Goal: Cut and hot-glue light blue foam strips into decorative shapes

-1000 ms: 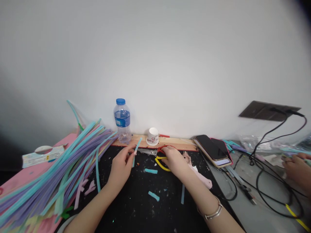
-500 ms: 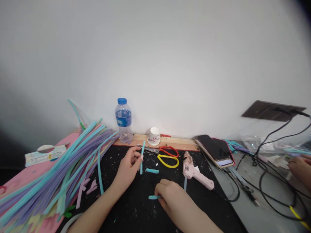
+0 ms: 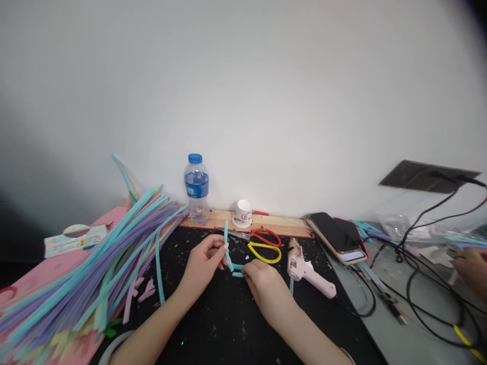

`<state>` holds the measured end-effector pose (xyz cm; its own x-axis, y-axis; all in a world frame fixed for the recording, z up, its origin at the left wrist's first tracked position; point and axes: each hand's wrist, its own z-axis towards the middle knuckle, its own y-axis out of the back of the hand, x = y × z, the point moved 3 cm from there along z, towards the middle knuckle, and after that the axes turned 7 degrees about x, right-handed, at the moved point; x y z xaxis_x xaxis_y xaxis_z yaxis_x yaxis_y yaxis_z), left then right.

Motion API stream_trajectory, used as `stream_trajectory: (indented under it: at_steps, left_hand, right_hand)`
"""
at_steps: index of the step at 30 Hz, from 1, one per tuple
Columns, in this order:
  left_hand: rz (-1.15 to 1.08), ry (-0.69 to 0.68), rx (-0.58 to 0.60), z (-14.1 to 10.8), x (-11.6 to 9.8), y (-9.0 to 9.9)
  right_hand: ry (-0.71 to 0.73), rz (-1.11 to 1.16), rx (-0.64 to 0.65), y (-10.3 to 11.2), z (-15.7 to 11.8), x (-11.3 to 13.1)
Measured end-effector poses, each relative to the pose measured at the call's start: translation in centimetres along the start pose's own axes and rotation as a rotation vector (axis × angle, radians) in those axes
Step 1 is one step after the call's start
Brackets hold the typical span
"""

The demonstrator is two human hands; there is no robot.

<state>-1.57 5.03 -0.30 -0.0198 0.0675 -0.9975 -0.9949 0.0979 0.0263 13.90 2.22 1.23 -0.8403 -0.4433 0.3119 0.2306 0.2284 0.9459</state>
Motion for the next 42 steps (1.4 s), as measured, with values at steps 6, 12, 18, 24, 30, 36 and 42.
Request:
stream_trajectory:
  at_steps: [6,12,18,24,30,36,42]
  left_hand:
    - [-0.026,0.027,0.007,0.0,-0.1,-0.2]
    - [-0.05,0.042,0.003,0.0,0.2,-0.1]
    - [-0.074,0.059,0.002,0.0,0.1,-0.1]
    - [-0.149,0.125,0.054,-0.4,-0.1,-0.7]
    - [-0.278,0.215,0.258,-1.6,-0.2,-2.4]
    - [-0.179,0.143,0.281,-1.6,-0.4,-2.7]
    - [-0.108,0.101,0.289,-1.6,-0.5,-2.6]
  right_hand:
    - [0.0,0.029,-0.008,0.1,-0.1,-0.1]
    - [0.011,0.061,-0.032,-0.2,0.0,-0.2]
    - [0.043,0.134,-0.064,0.0,-0.2,-0.4]
    - [0.035,0.245,-0.204,1.1,-0.9,-0.7]
    - [0.122,0.431,-0.315,1.3,-1.5,-0.8]
    - [0.09,0.574,-0.34,1.3,-1.4,-1.2]
    - [-0.049,1.345,-0.243,0.5,-0.9,-2.0]
